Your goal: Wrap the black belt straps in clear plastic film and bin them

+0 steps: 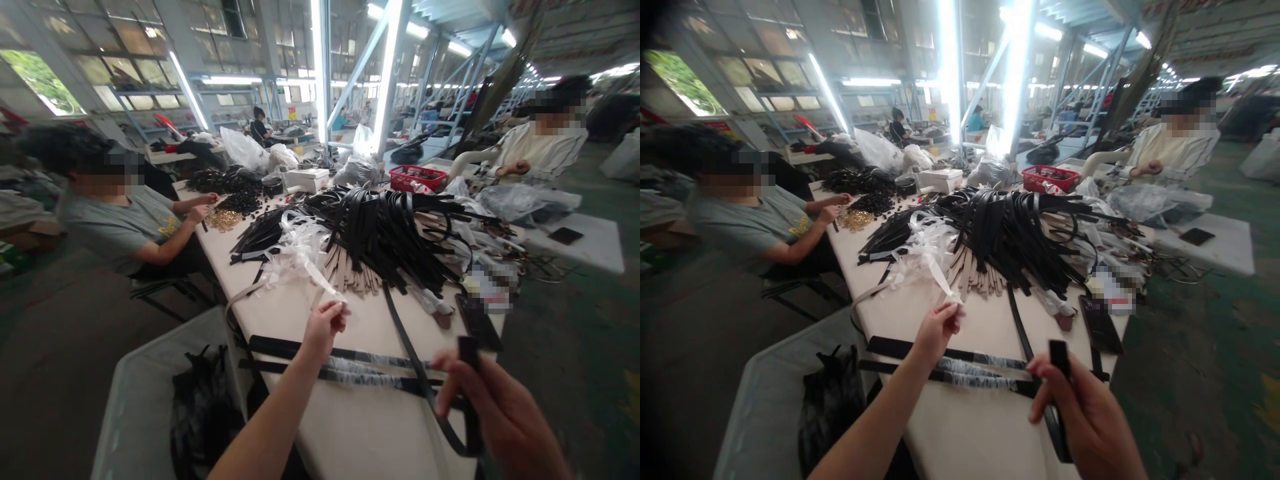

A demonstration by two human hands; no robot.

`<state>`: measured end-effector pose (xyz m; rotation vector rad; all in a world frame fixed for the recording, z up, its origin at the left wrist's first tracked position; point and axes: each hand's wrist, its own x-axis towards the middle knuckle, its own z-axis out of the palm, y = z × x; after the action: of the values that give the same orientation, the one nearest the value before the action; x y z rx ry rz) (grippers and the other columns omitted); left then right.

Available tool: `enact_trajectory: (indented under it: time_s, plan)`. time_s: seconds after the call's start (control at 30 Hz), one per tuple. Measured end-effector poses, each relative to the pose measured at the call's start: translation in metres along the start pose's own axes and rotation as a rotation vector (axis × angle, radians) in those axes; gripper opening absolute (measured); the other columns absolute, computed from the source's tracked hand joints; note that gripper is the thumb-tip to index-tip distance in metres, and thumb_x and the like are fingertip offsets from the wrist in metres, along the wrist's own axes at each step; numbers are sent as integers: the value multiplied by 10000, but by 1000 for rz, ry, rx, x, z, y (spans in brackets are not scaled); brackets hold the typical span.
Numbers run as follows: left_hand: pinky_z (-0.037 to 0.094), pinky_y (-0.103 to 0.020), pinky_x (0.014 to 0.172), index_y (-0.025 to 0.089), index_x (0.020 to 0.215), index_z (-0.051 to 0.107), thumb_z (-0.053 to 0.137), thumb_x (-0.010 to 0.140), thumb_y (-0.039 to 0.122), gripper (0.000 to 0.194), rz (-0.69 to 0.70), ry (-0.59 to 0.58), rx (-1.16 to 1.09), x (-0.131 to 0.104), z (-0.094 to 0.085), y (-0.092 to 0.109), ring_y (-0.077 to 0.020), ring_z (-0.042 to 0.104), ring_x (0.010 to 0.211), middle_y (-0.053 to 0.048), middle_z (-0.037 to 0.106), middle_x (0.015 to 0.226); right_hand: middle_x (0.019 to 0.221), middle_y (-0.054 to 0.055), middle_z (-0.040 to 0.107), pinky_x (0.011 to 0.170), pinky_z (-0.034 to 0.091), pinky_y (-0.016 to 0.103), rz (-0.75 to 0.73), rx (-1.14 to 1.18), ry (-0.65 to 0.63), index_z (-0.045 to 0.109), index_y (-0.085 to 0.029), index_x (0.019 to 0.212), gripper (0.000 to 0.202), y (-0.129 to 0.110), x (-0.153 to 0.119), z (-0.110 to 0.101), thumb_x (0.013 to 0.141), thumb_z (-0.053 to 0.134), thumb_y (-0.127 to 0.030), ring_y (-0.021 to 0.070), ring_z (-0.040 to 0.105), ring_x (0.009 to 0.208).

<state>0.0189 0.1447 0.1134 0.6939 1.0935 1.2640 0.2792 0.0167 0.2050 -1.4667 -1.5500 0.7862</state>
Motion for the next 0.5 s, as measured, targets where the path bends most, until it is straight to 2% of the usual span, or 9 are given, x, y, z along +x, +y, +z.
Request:
enact_trajectory:
  time_s: [0.03,0.1,0.17,0.23,0.33,0.5]
  plan:
    - [381,-234,506,110,851,712,781,704,343,284,-60,-32,-130,-25,2,-8,-89,514,522,-83,687,770,924,102,736,773,561,327,66,19,-17,693,-202,1054,346,-4,5,20,934,522,-477,271,698,904]
    - [385,-231,525,108,813,711,792,697,297,237,-139,-27,-290,-69,5,-24,-94,530,557,-69,674,759,1003,95,734,814,537,339,93,35,-115,678,-197,1105,373,-5,10,62,847,653,-465,278,684,938]
    - [385,-229,543,108,789,714,785,696,261,193,-155,38,-339,-99,3,-37,-98,539,590,-56,663,753,909,78,742,790,517,322,97,65,-259,709,-186,961,279,-1,6,95,821,680,-426,260,685,864]
    - [376,-229,546,105,799,720,770,691,241,181,-147,121,-344,-116,-2,-47,-106,548,618,-55,658,761,706,47,705,700,490,295,118,75,-359,685,-182,739,257,7,-7,114,860,622,-400,222,662,705]
    - [372,-233,542,100,852,723,722,704,231,197,-177,217,-360,-124,-13,-58,-126,571,651,-66,662,796,598,22,635,610,428,275,149,22,-343,623,-184,633,327,15,-31,116,876,585,-400,187,594,601]
    - [435,-250,594,109,883,694,665,778,198,141,-269,254,-483,-120,-24,-74,-147,609,694,-72,665,812,639,31,630,594,384,268,172,6,-270,617,-180,633,400,23,-55,95,898,544,-470,183,571,630]
